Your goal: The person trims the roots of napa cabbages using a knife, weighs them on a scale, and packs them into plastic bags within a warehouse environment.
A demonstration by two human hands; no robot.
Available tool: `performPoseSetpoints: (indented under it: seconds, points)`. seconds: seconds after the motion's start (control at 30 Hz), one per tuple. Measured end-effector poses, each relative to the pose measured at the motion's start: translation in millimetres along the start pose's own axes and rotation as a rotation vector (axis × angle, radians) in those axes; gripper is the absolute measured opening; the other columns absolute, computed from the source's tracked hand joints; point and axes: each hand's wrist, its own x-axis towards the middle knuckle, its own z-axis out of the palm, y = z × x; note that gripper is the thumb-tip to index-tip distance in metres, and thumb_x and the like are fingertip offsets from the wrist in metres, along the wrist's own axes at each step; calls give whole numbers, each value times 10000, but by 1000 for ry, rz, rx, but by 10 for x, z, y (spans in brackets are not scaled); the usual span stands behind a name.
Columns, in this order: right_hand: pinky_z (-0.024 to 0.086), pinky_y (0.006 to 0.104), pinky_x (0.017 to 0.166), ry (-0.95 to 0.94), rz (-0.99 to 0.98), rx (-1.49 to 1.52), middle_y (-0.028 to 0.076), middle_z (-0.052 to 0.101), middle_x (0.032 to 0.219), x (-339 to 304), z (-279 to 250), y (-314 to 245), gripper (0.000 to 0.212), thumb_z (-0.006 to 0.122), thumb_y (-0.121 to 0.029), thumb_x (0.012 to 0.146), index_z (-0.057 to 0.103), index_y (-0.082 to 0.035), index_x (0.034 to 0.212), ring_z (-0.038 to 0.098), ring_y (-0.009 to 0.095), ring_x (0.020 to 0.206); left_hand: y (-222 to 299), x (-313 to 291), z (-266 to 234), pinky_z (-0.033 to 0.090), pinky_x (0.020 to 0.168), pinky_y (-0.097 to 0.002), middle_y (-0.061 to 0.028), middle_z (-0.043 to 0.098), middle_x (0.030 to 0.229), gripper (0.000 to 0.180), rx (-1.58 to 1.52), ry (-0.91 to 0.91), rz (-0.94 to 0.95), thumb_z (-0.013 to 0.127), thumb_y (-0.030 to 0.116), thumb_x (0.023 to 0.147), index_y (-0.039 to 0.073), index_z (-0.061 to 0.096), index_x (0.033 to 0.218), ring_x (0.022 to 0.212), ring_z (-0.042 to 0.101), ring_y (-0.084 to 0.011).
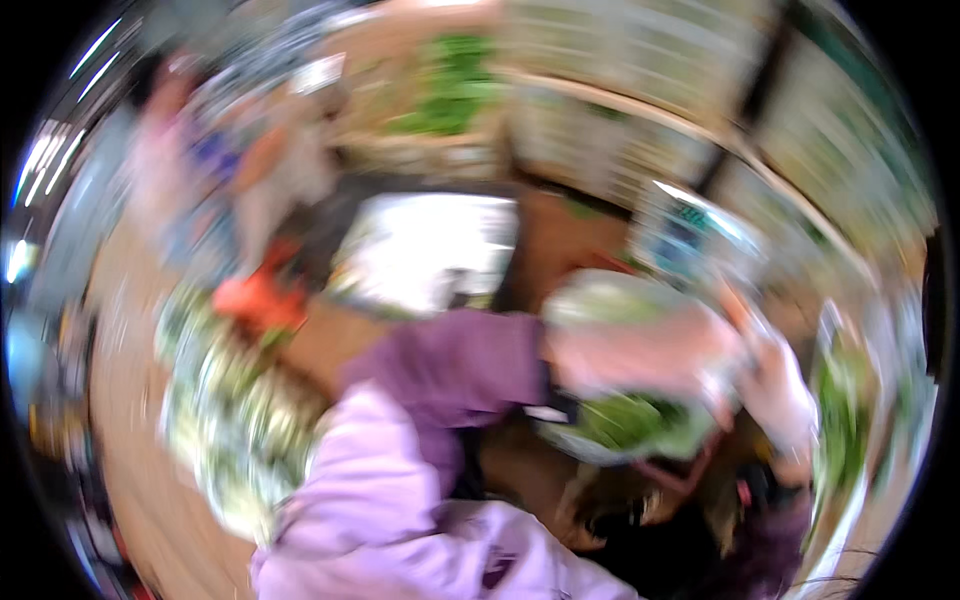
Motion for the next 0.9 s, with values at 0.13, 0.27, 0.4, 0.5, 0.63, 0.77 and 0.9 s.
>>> performPoseSetpoints:
  seconds: [0.13, 0.27, 0.4, 0.5, 0.63, 0.77, 0.9]
  points:
    - [346, 356, 1015, -256, 255, 92, 189, 489, 1293, -459, -9, 71, 643, 552, 32, 725, 382, 4, 1345, 470, 264, 1200, -78, 207, 797, 466, 748, -356, -167, 617, 851, 579, -242, 125, 253, 847, 298, 566, -15, 538, 943, 810, 595, -303]
    - [442, 321, 897, -494, 321, 316, 143, 593, 1101, -207, 131, -208, 480, 591, -91, 809, 459, 24, 1256, 590, 214, 962, -401, 296, 1260, 486, 718, -338, -146, 638, 829, 530, -485, 142, 252, 825, 303, 610, -19, 545, 925, 759, 615, -274]
    - [470, 322, 804, -685, 197, -73, 151, 646, 967, -382, -5, 111, 523, 675, -113, 702, 506, 53, 1168, 626, 198, 776, -289, 23, 989, 499, 632, -331, -141, 656, 761, 396, -642, -202, 80, 751, 320, 686, -21, 610, 829, 649, 620, -231]
    - [486, 358, 562, -422, 253, -155, 133, 636, 664, -706, 0, -40, 62, 659, -79, 756, 670, -21, 777, 609, 254, 579, -732, 395, 929, 471, 529, -369, -125, 627, 638, 206, 187, 69, 31, 721, 184, 593, 21, 636, 686, 538, 585, -251]
    - [474, 308, 584, 360, 665, 944, 55, 626, 665, -1727, 559, 97, 252, 606, -259, 841, 585, -10, 810, 573, 148, 612, -1099, 452, 781, 439, 517, -424, -170, 571, 581, 140, 66, 520, 69, 595, 160, 647, 32, 587, 590, 542, 568, -314]
    - [401, 315, 653, 418, 144, 2053, 25, 612, 765, -732, 881, -230, 629, 438, -538, 861, 439, -4, 1193, 495, 143, 624, -1015, 520, 503, 444, 594, -471, -185, 592, 726, 215, 133, 650, -67, 518, 238, 806, 31, 575, 817, 688, 587, -384]
    - [276, 440, 1043, 718, -72, 1753, 157, 194, 1487, -113, 804, -92, 870, 533, -570, 810, 193, -68, 1432, 381, 288, 1254, -834, 729, 578, 490, 659, -413, -148, 641, 852, 308, 340, 484, 3, 548, 344, 793, 88, 596, 957, 801, 610, -354]
